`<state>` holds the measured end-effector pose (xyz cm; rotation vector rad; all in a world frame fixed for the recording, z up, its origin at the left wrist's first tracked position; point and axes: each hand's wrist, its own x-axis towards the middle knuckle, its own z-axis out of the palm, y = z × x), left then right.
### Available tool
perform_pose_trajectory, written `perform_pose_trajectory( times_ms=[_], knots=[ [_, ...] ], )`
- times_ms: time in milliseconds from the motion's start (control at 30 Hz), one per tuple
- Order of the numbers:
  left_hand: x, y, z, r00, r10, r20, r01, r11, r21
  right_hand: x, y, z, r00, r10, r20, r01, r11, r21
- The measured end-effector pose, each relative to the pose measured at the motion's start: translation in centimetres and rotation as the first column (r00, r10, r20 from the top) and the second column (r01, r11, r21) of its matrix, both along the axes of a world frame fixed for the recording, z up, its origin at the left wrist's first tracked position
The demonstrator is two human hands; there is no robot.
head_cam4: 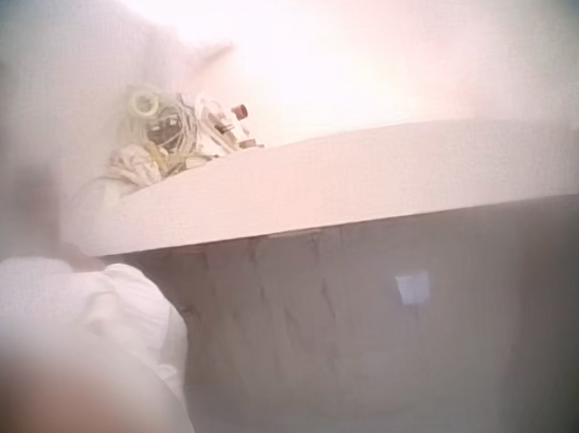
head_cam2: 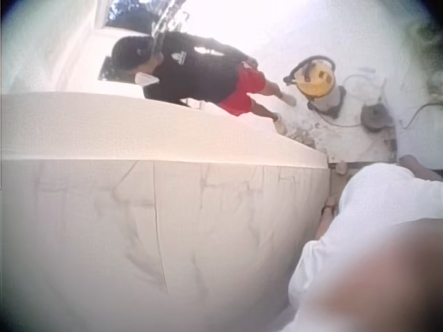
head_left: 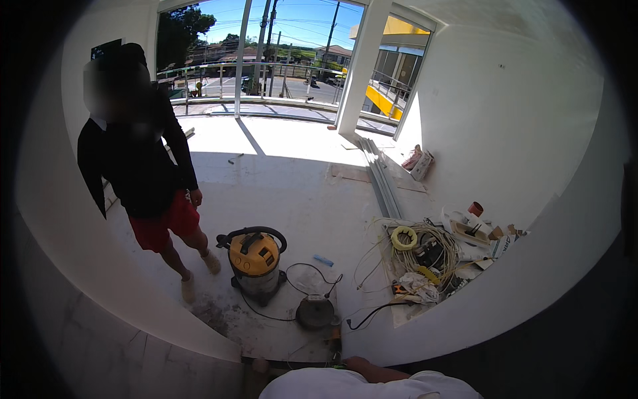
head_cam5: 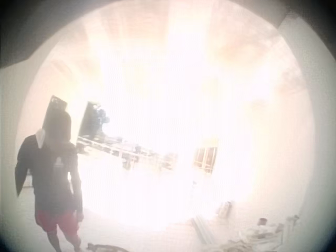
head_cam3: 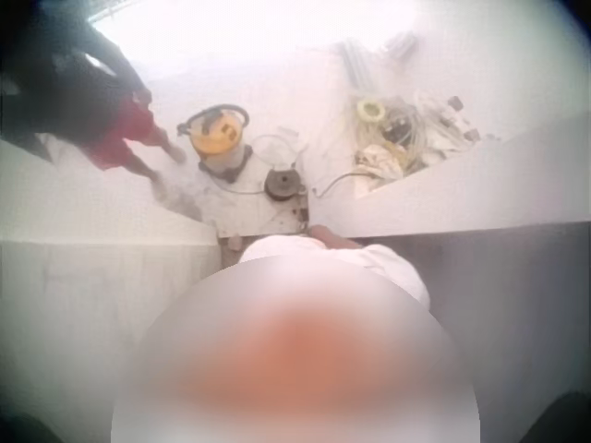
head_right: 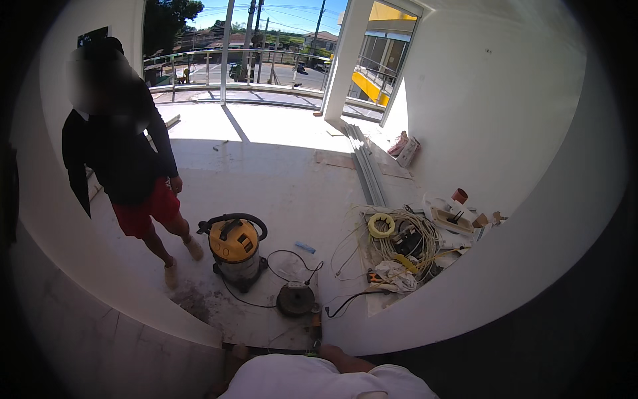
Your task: The person sits on the floor and uses a hammer to tap two white PVC pipes together, then sets them aside. They later pick up a tape measure and move toward a sink area before another person enters the room.
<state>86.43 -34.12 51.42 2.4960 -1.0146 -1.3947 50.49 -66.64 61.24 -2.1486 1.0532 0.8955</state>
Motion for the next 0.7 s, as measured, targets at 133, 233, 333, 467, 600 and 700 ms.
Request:
perform_pose_trajectory(
  times_ms=[133, 233, 333, 467, 600, 700],
  knots=[
    [-0.2, 4.7, -1.0, 0.998, 0.033, -0.046, -0.031, 0.999, 0.04, -0.7, 1.1, 3.1, 0.936, -0.128, 0.328, 0.151, 0.988, -0.046],
    [-0.2, 3.3, 1.3, 0.918, 0.297, -0.263, -0.281, 0.955, 0.098, -1.6, 1.5, 4.2, 0.925, -0.172, 0.34, 0.201, 0.978, -0.052],
    [-0.1, 1.5, 3.6, 0.939, 0.291, -0.182, -0.269, 0.954, 0.136, -2.4, 2.5, 3.8, 0.924, -0.226, 0.307, 0.253, 0.966, -0.049],
    [0.4, 0.9, 3.1, 0.964, 0.236, -0.123, -0.212, 0.96, 0.184, -3.7, 3.6, 2.6, 0.919, -0.187, 0.348, 0.233, 0.967, -0.098],
    [1.2, 0.5, 1.5, 0.997, 0.017, -0.081, 0.001, 0.976, 0.216, -4.8, 4.7, 2.2, 0.913, -0.247, 0.323, 0.292, 0.952, -0.097],
    [1.5, -0.4, 2.0, 0.99, 0.094, -0.109, -0.068, 0.973, 0.219, -5.7, 5.6, 2.5, 0.833, -0.465, 0.299, 0.498, 0.866, -0.04]
  ],
)
